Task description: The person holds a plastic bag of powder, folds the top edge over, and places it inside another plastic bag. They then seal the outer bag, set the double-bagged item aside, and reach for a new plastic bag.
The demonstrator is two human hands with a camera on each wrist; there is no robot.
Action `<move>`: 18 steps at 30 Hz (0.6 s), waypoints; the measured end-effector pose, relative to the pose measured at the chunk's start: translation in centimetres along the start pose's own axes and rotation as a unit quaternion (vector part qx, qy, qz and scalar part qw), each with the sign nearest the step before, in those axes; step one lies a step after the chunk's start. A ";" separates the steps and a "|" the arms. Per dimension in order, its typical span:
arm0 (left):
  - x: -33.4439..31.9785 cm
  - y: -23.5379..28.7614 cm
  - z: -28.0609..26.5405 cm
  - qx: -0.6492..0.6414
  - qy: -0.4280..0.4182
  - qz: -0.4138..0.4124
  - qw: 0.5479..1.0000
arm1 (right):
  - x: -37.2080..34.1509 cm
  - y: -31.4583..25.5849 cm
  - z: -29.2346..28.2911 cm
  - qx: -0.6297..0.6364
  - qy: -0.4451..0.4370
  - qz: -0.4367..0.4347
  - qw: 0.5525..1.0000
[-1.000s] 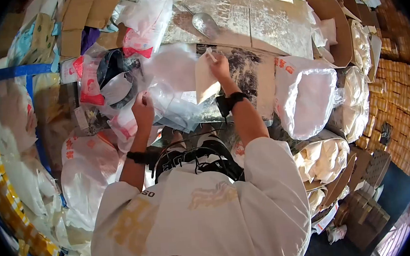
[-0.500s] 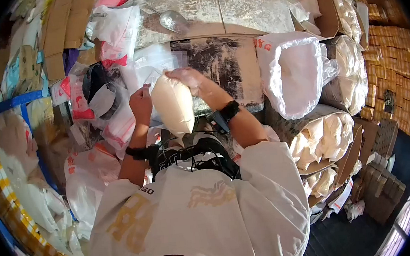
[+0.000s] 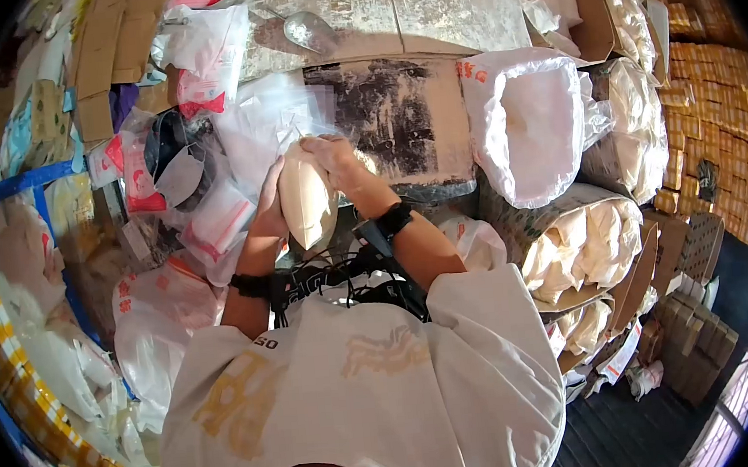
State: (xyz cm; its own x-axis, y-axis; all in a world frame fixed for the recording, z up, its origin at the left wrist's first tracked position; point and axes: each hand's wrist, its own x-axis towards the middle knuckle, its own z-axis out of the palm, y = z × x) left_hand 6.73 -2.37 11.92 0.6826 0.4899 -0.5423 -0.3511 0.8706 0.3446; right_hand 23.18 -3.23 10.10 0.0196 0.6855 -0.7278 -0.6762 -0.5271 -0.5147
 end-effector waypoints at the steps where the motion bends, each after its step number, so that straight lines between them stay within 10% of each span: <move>1: -0.4 -0.4 0.2 0.034 -0.005 0.028 0.999 | 0.3 0.8 -0.2 -0.015 0.002 -0.031 0.999; 10: 0.9 -1.7 -2.3 -0.034 0.008 0.083 0.996 | 1.0 2.0 1.1 -0.239 0.214 -0.143 0.936; 12: 1.2 -1.7 -3.2 -0.024 0.005 0.076 0.997 | -1.8 -1.3 2.0 -0.072 0.080 -0.003 0.994; 18: 2.0 -2.0 -4.3 0.021 -0.004 0.079 0.997 | 1.9 1.7 -2.7 -0.070 -0.075 -0.143 0.984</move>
State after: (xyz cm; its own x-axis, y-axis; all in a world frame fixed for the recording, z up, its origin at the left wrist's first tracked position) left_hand 6.06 -2.90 6.89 0.6268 0.6194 -0.4727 -0.4268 0.7805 0.4568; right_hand 24.07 -4.18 6.68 0.0788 0.8768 -0.4744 -0.5511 -0.3582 -0.7536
